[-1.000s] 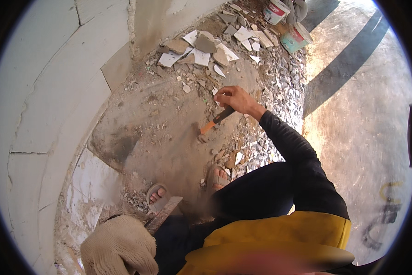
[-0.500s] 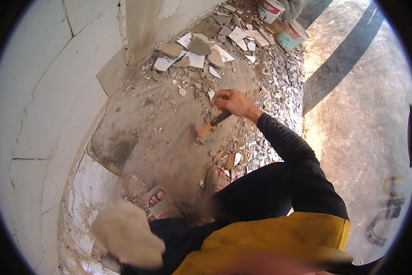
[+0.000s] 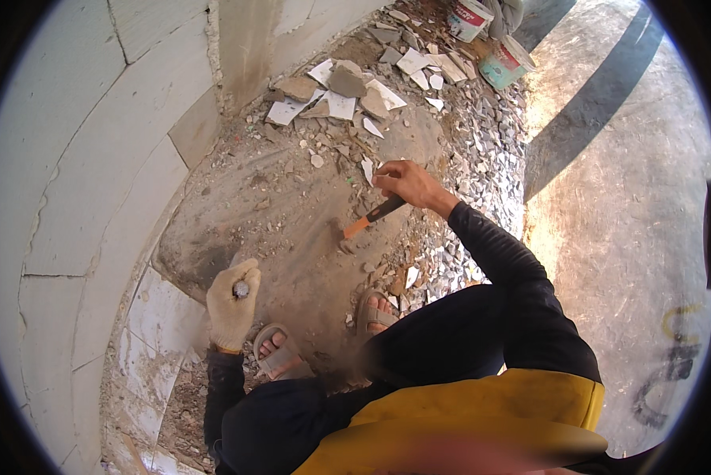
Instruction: The person uses a hammer to break and remove floor tiles, then clears the resulting debris by hand. The task involves repeated striking of tiles and sweeping broken pieces aside.
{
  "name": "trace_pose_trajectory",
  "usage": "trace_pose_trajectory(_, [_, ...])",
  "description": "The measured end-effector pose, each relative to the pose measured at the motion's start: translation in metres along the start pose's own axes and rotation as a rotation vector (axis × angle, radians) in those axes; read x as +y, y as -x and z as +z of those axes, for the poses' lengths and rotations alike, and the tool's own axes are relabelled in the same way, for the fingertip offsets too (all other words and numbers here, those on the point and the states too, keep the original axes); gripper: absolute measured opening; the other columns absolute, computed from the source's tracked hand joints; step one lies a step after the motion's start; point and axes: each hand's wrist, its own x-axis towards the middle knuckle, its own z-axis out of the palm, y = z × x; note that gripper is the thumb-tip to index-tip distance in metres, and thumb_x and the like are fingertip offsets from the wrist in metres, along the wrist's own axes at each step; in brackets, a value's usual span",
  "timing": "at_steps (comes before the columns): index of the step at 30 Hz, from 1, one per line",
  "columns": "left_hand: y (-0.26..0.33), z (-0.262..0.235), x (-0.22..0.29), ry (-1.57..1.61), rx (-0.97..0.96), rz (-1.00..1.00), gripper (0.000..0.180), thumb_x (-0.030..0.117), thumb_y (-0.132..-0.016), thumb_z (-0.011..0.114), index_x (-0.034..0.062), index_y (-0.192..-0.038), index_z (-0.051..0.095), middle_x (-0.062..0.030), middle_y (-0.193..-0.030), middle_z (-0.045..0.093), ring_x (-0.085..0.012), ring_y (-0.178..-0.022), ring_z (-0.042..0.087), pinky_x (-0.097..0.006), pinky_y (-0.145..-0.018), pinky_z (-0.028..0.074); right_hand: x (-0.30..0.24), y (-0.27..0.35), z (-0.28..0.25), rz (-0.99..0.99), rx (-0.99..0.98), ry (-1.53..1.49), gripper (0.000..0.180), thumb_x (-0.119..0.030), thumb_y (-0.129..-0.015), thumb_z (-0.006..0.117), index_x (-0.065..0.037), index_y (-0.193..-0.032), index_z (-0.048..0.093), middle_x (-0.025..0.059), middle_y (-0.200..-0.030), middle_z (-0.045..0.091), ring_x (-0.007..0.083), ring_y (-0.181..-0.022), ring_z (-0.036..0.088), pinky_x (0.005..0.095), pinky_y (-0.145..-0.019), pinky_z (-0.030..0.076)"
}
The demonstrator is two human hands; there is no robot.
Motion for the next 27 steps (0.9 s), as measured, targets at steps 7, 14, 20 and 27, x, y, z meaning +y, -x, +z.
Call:
trace_pose_trajectory(7, [-0.013, 0.005, -0.032, -0.116, 0.090, 0.085, 0.021, 0.011, -0.098, 0.078, 0.0077, -0.119, 0.082, -0.0132, -0.101, 0.078, -0.0330, -0.096, 0.073, -0.043, -0.087, 0.058, -0.008, -0.005, -0.001, -0.011, -0.011, 0.012, 0.048, -0.047, -0.101, 0.072, -0.003, -0.119, 0.081, 0.0110, -0.091, 0.082, 0.0235, -0.088, 0.079, 0.0388, -0.083, 0.060])
trace_pose_trajectory(14, [-0.008, 0.014, -0.056, -0.073, -0.013, 0.062, 0.022, 0.015, -0.101, 0.079, 0.0036, -0.119, 0.081, -0.0167, -0.112, 0.081, -0.0300, -0.105, 0.078, -0.038, -0.093, 0.058, -0.019, -0.005, 0.000, -0.011, -0.014, -0.014, 0.047, -0.044, -0.101, 0.072, -0.003, -0.121, 0.081, 0.0104, -0.089, 0.080, 0.0230, -0.085, 0.077, 0.0394, -0.082, 0.060])
trace_pose_trajectory(20, [-0.009, 0.022, -0.055, -0.054, -0.149, 0.005, 0.017, 0.020, -0.096, 0.081, 0.0092, -0.110, 0.081, -0.0153, -0.104, 0.080, -0.0333, -0.094, 0.079, -0.042, -0.083, 0.060, -0.017, -0.009, 0.001, -0.022, -0.016, -0.025, 0.046, -0.043, -0.101, 0.073, -0.003, -0.122, 0.081, 0.0108, -0.089, 0.080, 0.0226, -0.085, 0.077, 0.0393, -0.081, 0.060])
trace_pose_trajectory(27, [0.004, 0.038, -0.062, -0.148, -0.142, 0.189, 0.012, 0.020, -0.093, 0.081, 0.0133, -0.103, 0.081, -0.0134, -0.093, 0.078, -0.0366, -0.088, 0.076, -0.046, -0.076, 0.057, -0.017, -0.009, 0.001, -0.024, -0.004, -0.066, 0.046, -0.043, -0.101, 0.073, -0.002, -0.118, 0.081, 0.0106, -0.089, 0.080, 0.0215, -0.083, 0.077, 0.0387, -0.081, 0.060])
